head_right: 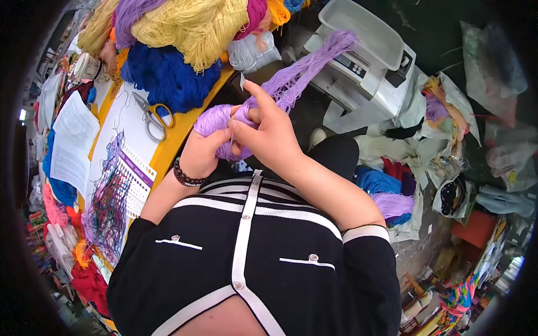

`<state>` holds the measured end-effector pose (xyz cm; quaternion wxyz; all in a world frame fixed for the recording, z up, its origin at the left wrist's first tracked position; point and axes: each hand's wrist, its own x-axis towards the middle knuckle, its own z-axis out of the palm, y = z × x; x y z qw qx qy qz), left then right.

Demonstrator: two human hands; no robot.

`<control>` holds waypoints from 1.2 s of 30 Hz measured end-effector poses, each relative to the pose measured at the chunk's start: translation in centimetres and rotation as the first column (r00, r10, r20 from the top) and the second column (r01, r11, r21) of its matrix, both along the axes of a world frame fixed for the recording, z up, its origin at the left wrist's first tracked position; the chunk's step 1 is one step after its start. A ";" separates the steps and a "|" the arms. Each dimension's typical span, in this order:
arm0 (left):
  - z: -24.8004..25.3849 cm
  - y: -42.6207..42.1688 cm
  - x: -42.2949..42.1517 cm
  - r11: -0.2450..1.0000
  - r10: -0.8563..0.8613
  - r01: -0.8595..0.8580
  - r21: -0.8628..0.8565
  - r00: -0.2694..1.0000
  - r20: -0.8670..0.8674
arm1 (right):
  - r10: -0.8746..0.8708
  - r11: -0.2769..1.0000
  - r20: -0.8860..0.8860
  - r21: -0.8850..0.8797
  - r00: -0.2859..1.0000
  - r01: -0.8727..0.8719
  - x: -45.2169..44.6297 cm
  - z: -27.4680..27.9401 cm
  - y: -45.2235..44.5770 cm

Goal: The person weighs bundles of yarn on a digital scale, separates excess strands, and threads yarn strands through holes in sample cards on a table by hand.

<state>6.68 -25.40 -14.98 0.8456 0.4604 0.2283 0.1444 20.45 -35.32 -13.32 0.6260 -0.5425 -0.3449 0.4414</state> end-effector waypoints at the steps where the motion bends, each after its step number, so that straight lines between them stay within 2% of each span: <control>1: 0.2 -0.2 -0.3 1.000 0.000 0.000 -0.001 1.000 0.005 | 0.019 0.998 -0.008 -0.063 1.000 -0.019 0.0 0.5 -0.3; 3: 0.9 -0.5 -1.0 0.997 -0.048 0.050 0.061 0.998 -0.037 | 0.038 0.991 -0.013 -0.127 0.999 -0.039 -0.5 0.8 -0.5; 5: 0.8 -0.4 -1.5 0.998 -0.057 0.057 0.028 0.998 0.021 | -0.021 0.997 -0.173 -0.076 0.985 0.007 -0.9 0.8 -0.6; 7: 1.0 -0.4 -1.9 0.998 -0.065 0.066 -0.004 0.995 0.079 | -0.018 0.998 -0.180 -0.070 0.983 0.006 -1.2 1.3 -1.0; 12: 1.3 -0.9 -2.6 0.997 -0.072 0.072 0.037 0.997 0.014 | -0.061 0.998 -0.228 -0.025 0.972 0.057 -2.1 1.5 -1.2; 16: 1.0 -1.6 -2.7 0.994 -0.031 0.032 0.103 0.999 -0.011 | -0.069 0.993 -0.133 -0.109 0.989 0.055 -2.2 1.5 -1.5; 18: 1.1 -1.9 -2.8 0.976 -0.014 0.023 0.217 0.999 -0.042 | -0.031 0.983 -0.052 -0.184 0.998 0.020 -2.1 1.7 -1.5; 19: 1.1 -1.9 -2.8 0.976 -0.014 0.023 0.217 0.999 -0.042 | -0.031 0.983 -0.052 -0.184 0.998 0.021 -2.2 1.9 -1.6; 21: 1.1 -1.7 -3.0 0.991 -0.034 0.035 0.127 0.999 -0.006 | -0.121 0.991 -0.264 -0.080 0.957 0.103 -2.7 2.4 -1.6; 22: 1.1 -1.6 -3.0 0.991 -0.034 0.034 0.128 0.999 -0.006 | -0.121 0.992 -0.264 -0.079 0.957 0.103 -2.4 2.0 -1.7; 23: 0.9 -1.6 -2.9 0.919 0.008 -0.046 0.392 0.995 0.098 | -0.097 0.995 -0.320 -0.017 0.942 0.097 -1.6 1.3 -2.0; 26: -0.9 0.0 -4.3 0.987 0.139 -0.154 0.048 0.961 0.241 | -0.073 0.987 -0.529 0.085 0.845 0.138 1.1 2.8 -3.1; 27: -1.4 0.9 -4.8 0.931 0.223 -0.122 -0.344 0.936 0.273 | -0.055 0.979 -0.589 0.126 0.807 0.159 2.1 3.2 -3.8; 28: -2.7 2.1 -5.7 0.824 0.238 -0.028 -0.566 0.924 0.301 | 0.072 0.976 -0.612 0.205 0.788 0.070 3.3 3.0 -4.5; 29: -2.4 2.5 -5.7 0.823 0.230 -0.021 -0.568 0.926 0.299 | 0.063 0.976 -0.613 0.203 0.788 0.080 3.0 3.9 -4.6; 30: -1.9 2.7 -5.5 0.719 0.114 0.285 -0.634 0.851 0.512 | 0.009 0.998 -0.378 0.067 0.926 0.018 2.3 5.3 -4.7; 31: -1.6 2.9 -5.2 0.558 0.048 0.568 -0.605 0.705 0.707 | -0.003 0.996 -0.110 -0.084 0.994 -0.007 1.6 6.1 -4.7; 32: -1.7 2.6 -4.7 0.682 -0.021 0.492 -0.542 0.753 0.657 | 0.109 0.993 0.318 -0.079 0.942 -0.088 0.7 6.2 -4.5; 33: -1.5 2.3 -3.8 0.681 -0.020 0.491 -0.544 0.755 0.656 | 0.238 0.970 0.555 -0.176 0.797 -0.166 0.0 7.6 -4.8; 34: -1.0 1.8 -2.8 0.826 -0.187 0.393 -0.404 0.867 0.461 | 0.313 0.949 0.662 -0.240 0.680 -0.203 -1.0 8.1 -4.7; 35: -0.4 1.1 -2.0 0.894 -0.274 0.362 -0.263 0.908 0.318 | 0.383 0.924 0.748 -0.308 0.542 -0.228 -1.7 8.2 -4.7; 36: 0.3 0.4 -1.2 0.924 -0.346 0.365 -0.115 0.925 0.157 | 0.386 0.922 0.747 -0.309 0.542 -0.233 -1.9 8.2 -5.0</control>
